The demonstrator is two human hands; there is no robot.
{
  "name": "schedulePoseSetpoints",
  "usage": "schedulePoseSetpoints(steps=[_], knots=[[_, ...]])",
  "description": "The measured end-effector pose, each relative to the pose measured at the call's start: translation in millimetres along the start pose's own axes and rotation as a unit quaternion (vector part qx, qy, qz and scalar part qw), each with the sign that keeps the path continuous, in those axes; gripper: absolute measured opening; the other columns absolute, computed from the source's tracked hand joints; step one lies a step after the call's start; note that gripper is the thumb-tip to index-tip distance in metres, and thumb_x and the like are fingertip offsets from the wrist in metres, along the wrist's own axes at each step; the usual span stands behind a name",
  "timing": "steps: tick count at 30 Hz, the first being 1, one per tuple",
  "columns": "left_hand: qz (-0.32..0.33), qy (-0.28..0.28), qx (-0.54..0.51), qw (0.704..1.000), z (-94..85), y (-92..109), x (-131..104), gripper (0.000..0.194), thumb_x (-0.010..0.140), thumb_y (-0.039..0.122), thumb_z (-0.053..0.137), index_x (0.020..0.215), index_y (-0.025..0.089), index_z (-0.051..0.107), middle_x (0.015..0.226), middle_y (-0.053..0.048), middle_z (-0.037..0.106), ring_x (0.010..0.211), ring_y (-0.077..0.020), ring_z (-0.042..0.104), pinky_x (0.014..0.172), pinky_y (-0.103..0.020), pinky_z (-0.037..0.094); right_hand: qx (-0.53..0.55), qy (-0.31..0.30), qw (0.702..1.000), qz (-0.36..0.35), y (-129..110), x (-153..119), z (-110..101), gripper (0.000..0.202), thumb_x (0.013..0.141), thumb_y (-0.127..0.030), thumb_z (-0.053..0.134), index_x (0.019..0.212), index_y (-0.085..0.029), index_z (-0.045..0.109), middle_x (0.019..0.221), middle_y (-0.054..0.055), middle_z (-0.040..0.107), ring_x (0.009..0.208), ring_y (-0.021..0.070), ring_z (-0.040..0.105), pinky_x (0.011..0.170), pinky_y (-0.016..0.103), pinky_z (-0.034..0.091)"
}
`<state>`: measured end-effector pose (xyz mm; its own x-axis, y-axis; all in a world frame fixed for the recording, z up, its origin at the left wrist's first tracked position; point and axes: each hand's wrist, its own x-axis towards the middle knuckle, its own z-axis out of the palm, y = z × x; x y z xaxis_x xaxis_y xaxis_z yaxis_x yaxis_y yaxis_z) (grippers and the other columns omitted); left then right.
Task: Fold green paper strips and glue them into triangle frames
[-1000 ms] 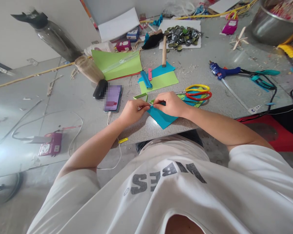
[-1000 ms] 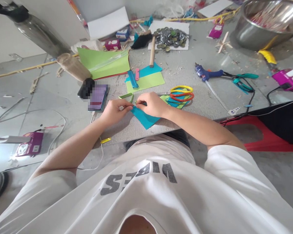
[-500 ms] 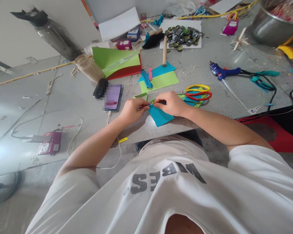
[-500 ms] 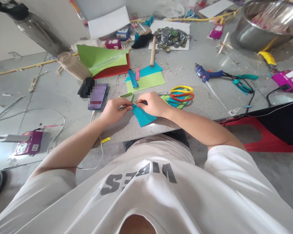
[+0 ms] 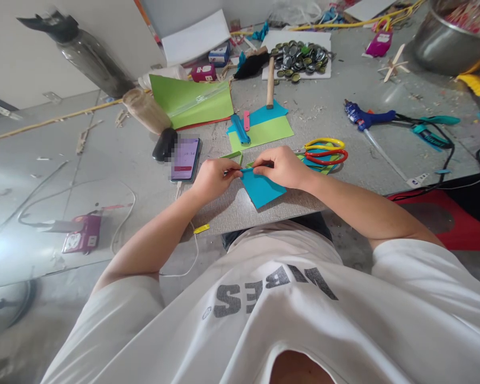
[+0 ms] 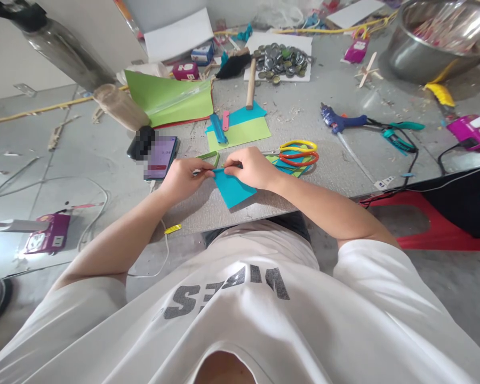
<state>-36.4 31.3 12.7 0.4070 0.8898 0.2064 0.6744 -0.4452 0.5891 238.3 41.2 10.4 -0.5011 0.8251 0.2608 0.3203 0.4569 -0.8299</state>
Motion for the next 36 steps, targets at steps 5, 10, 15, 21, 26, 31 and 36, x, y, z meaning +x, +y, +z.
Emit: schedulePoseSetpoints(steps=[5, 10, 15, 21, 26, 31, 36], knots=[[0.015, 0.023, -0.008, 1.000, -2.2, -2.8, 2.4, 0.018, 0.100, 0.033, 0.081, 0.102, 0.025, 0.097, 0.098, -0.007, 0.093, 0.089, -0.0274, 0.084, 0.090, -0.040, 0.068, 0.014, 0.005, 1.000, 0.011, 1.6, 1.6, -2.3, 0.025, 0.101, -0.045, 0.089, 0.098, -0.020, 0.093, 0.096, 0.009, 0.091, 0.087, 0.0249, 0.077, 0.087, 0.041, 0.061], [0.012, 0.045, -0.030, 0.998, -1.0, -3.4, 2.8, 0.022, 0.100, 0.040, 0.081, 0.100, 0.025, 0.097, 0.098, -0.007, 0.093, 0.090, -0.0271, 0.085, 0.088, -0.040, 0.067, 0.034, 0.011, 0.999, 0.015, 3.2, 3.0, -2.8, 0.024, 0.099, -0.044, 0.091, 0.097, -0.020, 0.093, 0.097, 0.009, 0.091, 0.089, 0.0252, 0.078, 0.089, 0.042, 0.062], [0.028, 0.055, -0.018, 0.998, -2.1, -4.8, 2.5, 0.024, 0.104, 0.044, 0.081, 0.101, 0.026, 0.096, 0.103, -0.010, 0.094, 0.100, -0.0313, 0.087, 0.098, -0.045, 0.068, 0.032, 0.014, 0.999, 0.016, 2.6, 2.8, -4.2, 0.021, 0.099, -0.039, 0.089, 0.102, -0.020, 0.094, 0.098, 0.009, 0.091, 0.090, 0.0254, 0.077, 0.084, 0.040, 0.059], [0.081, 0.072, 0.033, 0.993, -2.4, -12.3, 4.6, 0.023, 0.107, 0.047, 0.080, 0.102, 0.028, 0.093, 0.099, -0.009, 0.091, 0.101, -0.0323, 0.085, 0.106, -0.051, 0.065, 0.030, 0.001, 0.999, 0.018, 2.9, 3.2, -6.7, 0.024, 0.104, -0.041, 0.086, 0.104, -0.019, 0.093, 0.094, 0.007, 0.087, 0.084, 0.0223, 0.070, 0.077, 0.036, 0.054], [0.089, 0.077, 0.028, 0.993, 2.3, -14.8, 5.4, 0.027, 0.110, 0.048, 0.076, 0.105, 0.028, 0.092, 0.106, -0.011, 0.091, 0.108, -0.0340, 0.085, 0.105, -0.052, 0.063, 0.007, 0.004, 1.000, 0.024, 3.4, 2.4, -8.4, 0.022, 0.106, -0.038, 0.081, 0.104, -0.018, 0.091, 0.091, 0.006, 0.083, 0.082, 0.0210, 0.067, 0.078, 0.036, 0.052], [0.038, 0.049, -0.002, 0.998, 3.0, -12.7, 4.5, 0.028, 0.104, 0.049, 0.078, 0.106, 0.026, 0.093, 0.106, -0.010, 0.093, 0.107, -0.0345, 0.086, 0.113, -0.055, 0.063, -0.022, 0.032, 0.999, -0.018, 1.5, -0.3, -7.5, 0.018, 0.106, -0.032, 0.076, 0.101, -0.020, 0.089, 0.102, 0.010, 0.088, 0.093, 0.0257, 0.075, 0.091, 0.041, 0.060], [0.012, 0.046, -0.010, 0.999, 2.0, -8.1, 3.2, 0.027, 0.103, 0.050, 0.080, 0.094, 0.026, 0.090, 0.098, -0.008, 0.092, 0.101, -0.0329, 0.086, 0.111, -0.055, 0.065, -0.052, 0.035, 0.996, -0.067, -1.5, -2.4, -6.7, 0.019, 0.108, -0.031, 0.076, 0.101, -0.022, 0.091, 0.105, 0.011, 0.089, 0.095, 0.0270, 0.076, 0.096, 0.044, 0.062]])
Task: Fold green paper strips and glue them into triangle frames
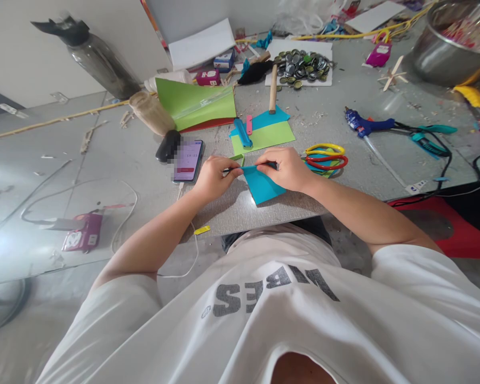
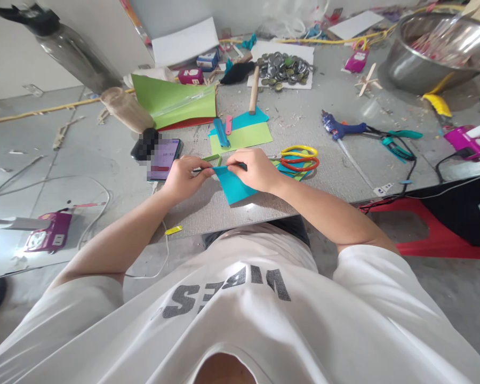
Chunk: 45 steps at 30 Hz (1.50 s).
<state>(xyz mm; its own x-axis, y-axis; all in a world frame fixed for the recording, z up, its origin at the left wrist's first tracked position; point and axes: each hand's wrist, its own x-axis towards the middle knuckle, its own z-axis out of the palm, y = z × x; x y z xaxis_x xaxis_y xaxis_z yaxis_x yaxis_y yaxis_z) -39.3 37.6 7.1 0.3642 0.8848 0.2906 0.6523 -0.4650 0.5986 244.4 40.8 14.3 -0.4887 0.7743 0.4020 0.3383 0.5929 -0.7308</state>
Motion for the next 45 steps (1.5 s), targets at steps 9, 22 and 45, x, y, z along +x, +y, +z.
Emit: schedulePoseSetpoints(steps=[9, 22, 45], knots=[[0.033, 0.068, -0.045, 0.996, -1.9, -10.7, 0.9, 0.014, 0.098, 0.039, 0.098, 0.095, 0.028, 0.091, 0.096, -0.005, 0.091, 0.102, -0.0325, 0.089, 0.111, -0.055, 0.066, 0.077, -0.019, 0.994, 0.082, 2.7, 3.6, -0.4, 0.024, 0.102, -0.041, 0.085, 0.106, -0.019, 0.093, 0.098, 0.009, 0.089, 0.088, 0.0244, 0.075, 0.084, 0.039, 0.061], [0.085, 0.101, -0.031, 0.991, -3.0, -11.1, 1.6, 0.020, 0.111, 0.037, 0.079, 0.102, 0.029, 0.094, 0.093, -0.005, 0.093, 0.091, -0.0284, 0.088, 0.100, -0.051, 0.064, 0.210, -0.019, 0.962, 0.175, 6.0, 9.8, -6.0, 0.018, 0.089, -0.032, 0.104, 0.098, -0.021, 0.094, 0.098, 0.007, 0.091, 0.090, 0.0233, 0.080, 0.088, 0.038, 0.068], [0.051, 0.045, 0.097, 0.993, -5.3, -5.6, 2.6, 0.031, 0.116, 0.041, 0.068, 0.101, 0.028, 0.091, 0.094, -0.007, 0.089, 0.097, -0.0317, 0.082, 0.103, -0.055, 0.055, 0.176, -0.009, 0.971, 0.162, 3.1, 8.4, -6.0, 0.021, 0.085, -0.038, 0.100, 0.091, -0.021, 0.089, 0.092, 0.007, 0.087, 0.085, 0.0216, 0.075, 0.081, 0.037, 0.063]])
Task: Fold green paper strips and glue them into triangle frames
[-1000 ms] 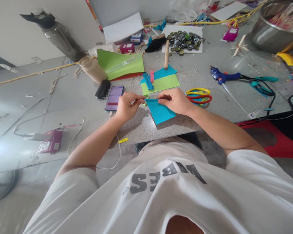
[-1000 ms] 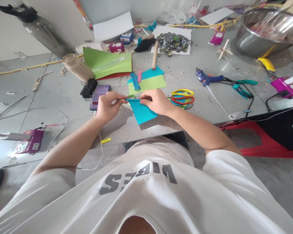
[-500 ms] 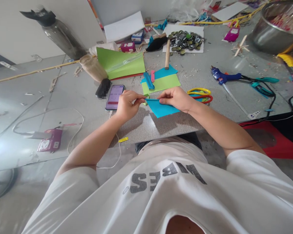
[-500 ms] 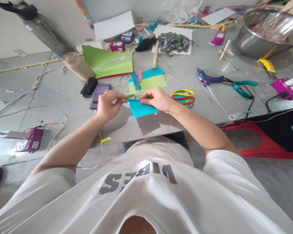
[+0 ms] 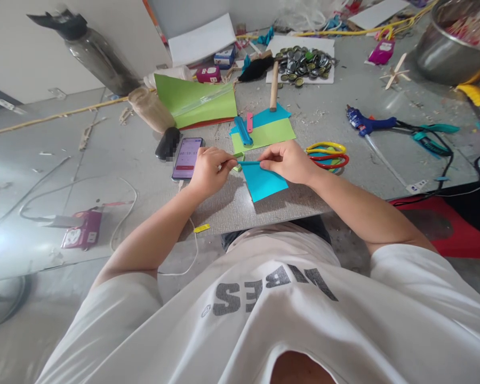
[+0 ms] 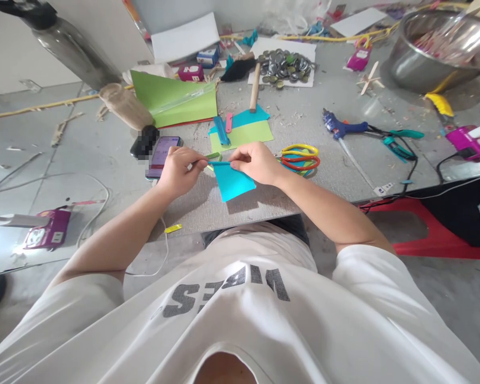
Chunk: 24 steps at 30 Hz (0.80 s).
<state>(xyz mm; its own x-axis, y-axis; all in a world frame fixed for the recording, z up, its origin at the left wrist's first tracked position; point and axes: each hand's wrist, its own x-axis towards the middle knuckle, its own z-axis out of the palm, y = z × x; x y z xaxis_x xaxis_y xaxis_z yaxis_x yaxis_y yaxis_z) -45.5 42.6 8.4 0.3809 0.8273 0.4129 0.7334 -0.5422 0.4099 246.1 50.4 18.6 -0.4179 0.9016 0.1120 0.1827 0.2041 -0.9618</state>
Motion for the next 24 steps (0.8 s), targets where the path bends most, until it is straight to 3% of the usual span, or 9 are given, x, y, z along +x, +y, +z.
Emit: schedulePoseSetpoints(steps=[8, 13, 18, 22, 24], knots=[[-0.025, 0.020, -0.013, 0.999, -2.6, 3.0, 1.1, 0.019, 0.109, 0.038, 0.077, 0.098, 0.031, 0.091, 0.097, -0.006, 0.090, 0.110, -0.0361, 0.078, 0.115, -0.065, 0.052, -0.004, -0.009, 1.000, 0.018, -1.4, 1.7, -1.0, 0.042, 0.078, -0.056, 0.110, 0.088, -0.022, 0.089, 0.091, 0.007, 0.088, 0.088, 0.0245, 0.078, 0.085, 0.040, 0.067], [-0.001, 0.073, -0.045, 0.996, 1.3, 1.3, 0.0, 0.014, 0.103, 0.041, 0.084, 0.093, 0.036, 0.092, 0.090, -0.005, 0.087, 0.108, -0.0383, 0.074, 0.116, -0.071, 0.051, 0.031, -0.012, 0.997, 0.064, -1.4, 2.8, -0.9, 0.040, 0.074, -0.050, 0.115, 0.087, -0.021, 0.090, 0.090, 0.007, 0.088, 0.088, 0.0240, 0.078, 0.084, 0.039, 0.066], [0.009, 0.075, -0.057, 0.996, 2.9, 0.4, -0.7, 0.016, 0.105, 0.044, 0.083, 0.094, 0.036, 0.091, 0.089, -0.006, 0.085, 0.110, -0.0397, 0.073, 0.116, -0.074, 0.051, 0.073, -0.017, 0.994, 0.077, -0.4, 2.7, -1.0, 0.040, 0.072, -0.044, 0.117, 0.084, -0.021, 0.088, 0.086, 0.005, 0.086, 0.082, 0.0204, 0.075, 0.078, 0.035, 0.065], [0.010, 0.065, -0.052, 0.996, 3.1, 0.1, -0.9, 0.016, 0.105, 0.043, 0.081, 0.094, 0.035, 0.089, 0.091, -0.006, 0.086, 0.111, -0.0395, 0.074, 0.117, -0.072, 0.050, 0.090, -0.056, 0.992, 0.072, 0.1, 0.9, 0.2, 0.051, 0.078, -0.061, 0.115, 0.084, -0.021, 0.083, 0.077, 0.003, 0.081, 0.072, 0.0193, 0.073, 0.067, 0.033, 0.061], [0.010, 0.060, -0.046, 0.997, 3.2, -0.6, -0.6, 0.017, 0.106, 0.043, 0.080, 0.094, 0.034, 0.088, 0.092, -0.006, 0.087, 0.109, -0.0385, 0.075, 0.117, -0.071, 0.050, 0.061, -0.037, 0.995, 0.066, -0.3, 0.1, 1.2, 0.047, 0.082, -0.056, 0.114, 0.085, -0.021, 0.082, 0.078, 0.003, 0.081, 0.072, 0.0188, 0.073, 0.067, 0.032, 0.059]])
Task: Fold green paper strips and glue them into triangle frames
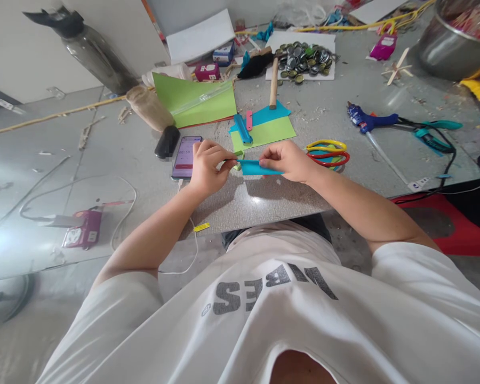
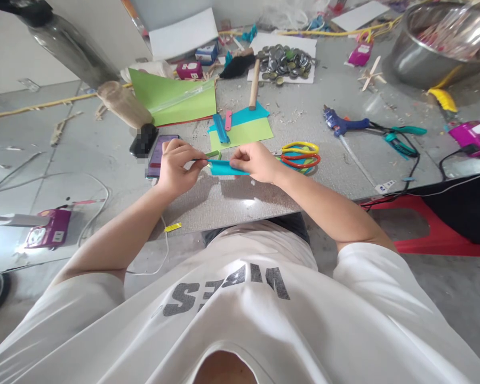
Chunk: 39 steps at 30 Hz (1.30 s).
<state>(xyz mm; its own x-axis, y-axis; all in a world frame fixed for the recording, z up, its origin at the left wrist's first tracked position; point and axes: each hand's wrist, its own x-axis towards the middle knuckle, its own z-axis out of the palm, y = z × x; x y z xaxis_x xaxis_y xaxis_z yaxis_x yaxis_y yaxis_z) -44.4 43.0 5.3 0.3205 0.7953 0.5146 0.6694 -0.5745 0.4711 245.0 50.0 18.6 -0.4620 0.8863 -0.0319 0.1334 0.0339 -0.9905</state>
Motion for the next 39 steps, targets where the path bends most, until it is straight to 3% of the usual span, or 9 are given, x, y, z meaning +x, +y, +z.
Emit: schedulePoseSetpoints(steps=[3, 6, 14, 22, 28, 34, 39], knots=[[0.001, 0.000, 0.006, 1.000, -0.4, -1.6, 1.3, 0.018, 0.106, 0.043, 0.079, 0.093, 0.033, 0.087, 0.093, -0.006, 0.088, 0.105, -0.0369, 0.077, 0.114, -0.067, 0.051, -0.058, 0.050, 0.997, -0.008, -1.5, -0.6, 1.4, 0.031, 0.086, -0.034, 0.111, 0.087, -0.020, 0.083, 0.084, 0.004, 0.083, 0.078, 0.0188, 0.074, 0.070, 0.031, 0.059], [0.005, 0.006, 0.002, 1.000, -1.7, -2.9, 3.0, 0.018, 0.105, 0.043, 0.079, 0.092, 0.033, 0.087, 0.092, -0.006, 0.088, 0.104, -0.0369, 0.078, 0.113, -0.067, 0.051, -0.074, 0.055, 0.996, -0.022, -4.1, -1.6, 2.0, 0.021, 0.088, -0.024, 0.106, 0.090, -0.020, 0.085, 0.089, 0.006, 0.086, 0.083, 0.0208, 0.076, 0.078, 0.035, 0.063], [-0.015, 0.006, -0.016, 1.000, -6.2, -4.6, 5.7, 0.014, 0.099, 0.038, 0.081, 0.088, 0.033, 0.087, 0.089, -0.005, 0.086, 0.101, -0.0350, 0.077, 0.112, -0.065, 0.053, -0.101, 0.077, 0.987, -0.097, -4.9, -7.5, 4.9, 0.016, 0.093, -0.036, 0.094, 0.097, -0.022, 0.090, 0.096, 0.007, 0.090, 0.089, 0.0241, 0.078, 0.085, 0.040, 0.064], [-0.027, -0.008, -0.032, 0.999, -7.1, -8.2, 7.3, 0.017, 0.100, 0.039, 0.079, 0.086, 0.030, 0.083, 0.090, -0.005, 0.087, 0.100, -0.0336, 0.078, 0.113, -0.063, 0.054, -0.154, 0.078, 0.977, -0.125, -11.2, -12.6, 2.9, 0.040, 0.097, -0.063, 0.095, 0.100, -0.024, 0.092, 0.100, 0.009, 0.091, 0.091, 0.0283, 0.077, 0.092, 0.046, 0.065], [-0.014, -0.022, -0.033, 0.999, -9.4, -12.0, 8.9, 0.022, 0.104, 0.041, 0.075, 0.086, 0.029, 0.080, 0.086, -0.006, 0.084, 0.097, -0.0337, 0.078, 0.110, -0.064, 0.056, -0.167, 0.083, 0.971, -0.149, -14.0, -14.5, 2.9, 0.027, 0.101, -0.052, 0.092, 0.101, -0.025, 0.096, 0.108, 0.010, 0.095, 0.098, 0.0318, 0.081, 0.099, 0.049, 0.066], [-0.014, -0.017, -0.018, 1.000, -7.8, -13.5, 8.8, 0.023, 0.104, 0.040, 0.073, 0.086, 0.030, 0.081, 0.080, -0.005, 0.081, 0.097, -0.0330, 0.077, 0.113, -0.063, 0.056, -0.154, 0.090, 0.975, -0.129, -15.2, -15.1, 4.6, 0.012, 0.099, -0.038, 0.096, 0.100, -0.026, 0.098, 0.105, 0.008, 0.094, 0.103, 0.0312, 0.084, 0.098, 0.046, 0.068], [-0.010, 0.002, -0.021, 1.000, -5.5, -16.4, 7.7, 0.014, 0.103, 0.038, 0.079, 0.095, 0.031, 0.087, 0.088, -0.006, 0.081, 0.108, -0.0367, 0.075, 0.121, -0.068, 0.051, -0.109, 0.097, 0.984, -0.105, -13.9, -13.5, 4.7, 0.027, 0.094, -0.051, 0.102, 0.098, -0.025, 0.097, 0.104, 0.009, 0.093, 0.103, 0.0318, 0.084, 0.096, 0.047, 0.070]])
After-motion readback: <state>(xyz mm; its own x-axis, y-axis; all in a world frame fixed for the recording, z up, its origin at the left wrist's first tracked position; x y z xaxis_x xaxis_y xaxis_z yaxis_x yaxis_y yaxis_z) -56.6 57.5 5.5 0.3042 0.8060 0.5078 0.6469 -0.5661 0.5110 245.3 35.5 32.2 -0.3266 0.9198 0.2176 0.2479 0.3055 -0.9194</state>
